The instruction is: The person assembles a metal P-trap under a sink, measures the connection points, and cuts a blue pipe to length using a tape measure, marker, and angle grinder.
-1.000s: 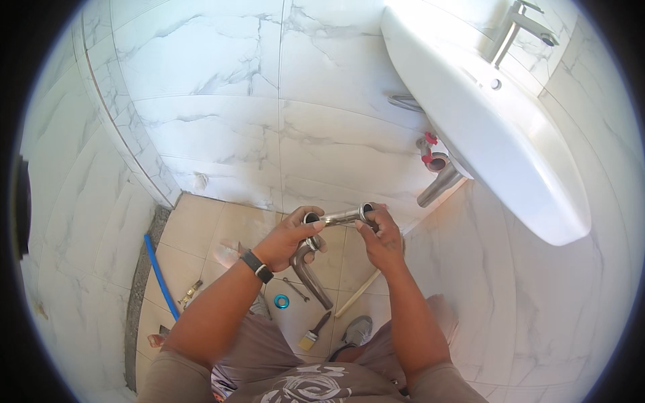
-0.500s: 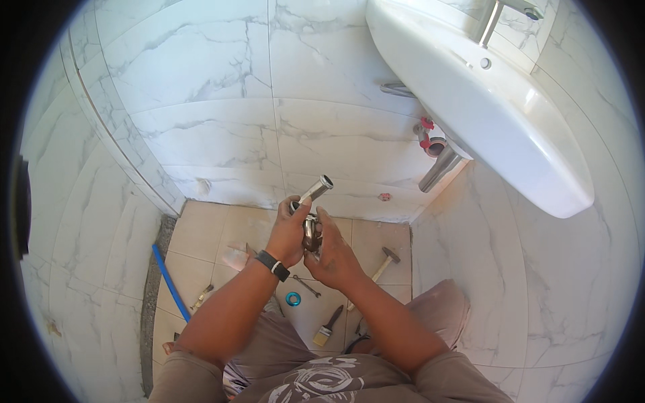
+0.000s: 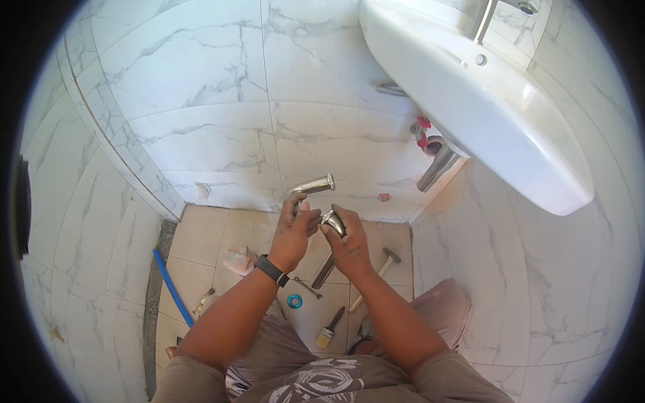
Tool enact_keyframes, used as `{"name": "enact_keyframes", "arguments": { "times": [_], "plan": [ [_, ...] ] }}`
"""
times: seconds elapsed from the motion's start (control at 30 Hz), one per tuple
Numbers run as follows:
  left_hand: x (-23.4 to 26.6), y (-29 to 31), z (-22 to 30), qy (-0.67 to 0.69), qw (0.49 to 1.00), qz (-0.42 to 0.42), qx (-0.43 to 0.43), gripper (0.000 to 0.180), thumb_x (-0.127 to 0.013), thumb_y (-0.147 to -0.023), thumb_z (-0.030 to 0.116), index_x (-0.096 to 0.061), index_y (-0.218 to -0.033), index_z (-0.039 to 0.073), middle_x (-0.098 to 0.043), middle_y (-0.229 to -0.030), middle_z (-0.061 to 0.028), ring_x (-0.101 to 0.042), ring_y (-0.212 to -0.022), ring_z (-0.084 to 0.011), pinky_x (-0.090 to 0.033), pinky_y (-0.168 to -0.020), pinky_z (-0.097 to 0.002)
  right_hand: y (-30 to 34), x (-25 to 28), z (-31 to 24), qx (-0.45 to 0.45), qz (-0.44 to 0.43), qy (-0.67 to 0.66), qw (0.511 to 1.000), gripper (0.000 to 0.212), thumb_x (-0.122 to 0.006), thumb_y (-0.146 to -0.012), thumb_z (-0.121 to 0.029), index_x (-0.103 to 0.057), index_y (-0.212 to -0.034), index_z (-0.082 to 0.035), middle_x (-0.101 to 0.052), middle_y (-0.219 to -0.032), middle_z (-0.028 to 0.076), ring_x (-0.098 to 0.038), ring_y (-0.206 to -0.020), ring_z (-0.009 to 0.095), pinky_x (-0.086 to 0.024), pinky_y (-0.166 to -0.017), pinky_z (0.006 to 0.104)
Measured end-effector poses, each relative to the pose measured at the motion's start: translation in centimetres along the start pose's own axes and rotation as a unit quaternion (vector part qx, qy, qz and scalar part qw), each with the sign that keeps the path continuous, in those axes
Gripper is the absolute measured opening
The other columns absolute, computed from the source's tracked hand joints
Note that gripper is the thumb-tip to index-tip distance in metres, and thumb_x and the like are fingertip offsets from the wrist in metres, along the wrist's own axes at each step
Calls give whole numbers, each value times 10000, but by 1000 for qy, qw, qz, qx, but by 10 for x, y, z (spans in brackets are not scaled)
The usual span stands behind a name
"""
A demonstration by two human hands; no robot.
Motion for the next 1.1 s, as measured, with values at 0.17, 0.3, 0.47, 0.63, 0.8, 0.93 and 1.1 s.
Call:
{"name": "enact_keyframes", "arguments": {
  "times": [0.17,0.3,0.47,0.63,0.8,0.93,1.1],
  "plan": [
    [-1,2,3,-129,987,19,-97,438,-528,-1119,391,-628,-1313,11,-713,-1000,-128,-667,-917,-154,-545,-832,-329,-5,6,13,-143,-100,-192,966,591,-769,-965,-309,-595,-1412,36,-699,-1125,110,-675,-961,191,-539,-868,334],
    [-9,7,10,-163,981,13,-104,456,-516,-1124,402,-659,-1289,2,-723,-970,-143,-672,-886,-168,-543,-807,-333,-5,-1,19,-200,-114,-409,883,579,-752,-996,-314,-583,-1431,28,-692,-1100,54,-653,-911,118,-529,-784,275],
    [-16,18,20,-208,972,-68,-86,534,-576,-1086,449,-613,-1391,13,-721,-995,-199,-698,-854,-244,-563,-804,-383,-3,-17,18,-221,-117,-542,802,602,-722,-1027,-271,-501,-1496,36,-682,-1166,60,-666,-978,130,-557,-865,277],
    [-20,23,32,-272,942,-94,-172,696,-641,-1031,507,-505,-1519,31,-726,-1169,-277,-728,-1046,-366,-554,-918,-412,-5,-12,21,-222,-129,-537,804,614,-701,-1039,-241,-462,-1525,50,-670,-1204,58,-665,-1025,126,-559,-918,276],
    [-21,24,31,-323,929,-115,-143,757,-649,-1028,508,-441,-1572,25,-718,-1240,-282,-673,-1260,-366,-518,-1036,-420,-9,-8,31,-221,-141,-486,834,618,-706,-1034,-255,-479,-1513,63,-672,-1170,37,-655,-992,97,-547,-898,252],
    [-25,25,28,-296,936,-128,-140,776,-632,-1019,545,-460,-1547,3,-639,-1346,-351,-638,-1272,-471,-516,-1043,-451,-9,-5,31,-220,-135,-432,864,617,-751,-991,-321,-554,-1462,24,-673,-1104,13,-632,-948,92,-537,-841,249],
    [-26,26,23,-283,938,-150,-133,788,-629,-1044,499,-387,-1593,-11,-674,-1325,-285,-602,-1348,-359,-452,-1128,-424,-14,7,15,-130,-146,-240,951,495,-757,-956,-335,-656,-1311,-5,-683,-1004,13,-616,-898,103,-526,-813,275]
  ]
}}
Point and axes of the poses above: each hand's wrist, its own y-axis away from the middle knuckle, its own x-axis out of the back of the hand, z = x × y, the point moved 4 cm from there along -y, towards the middle knuckle
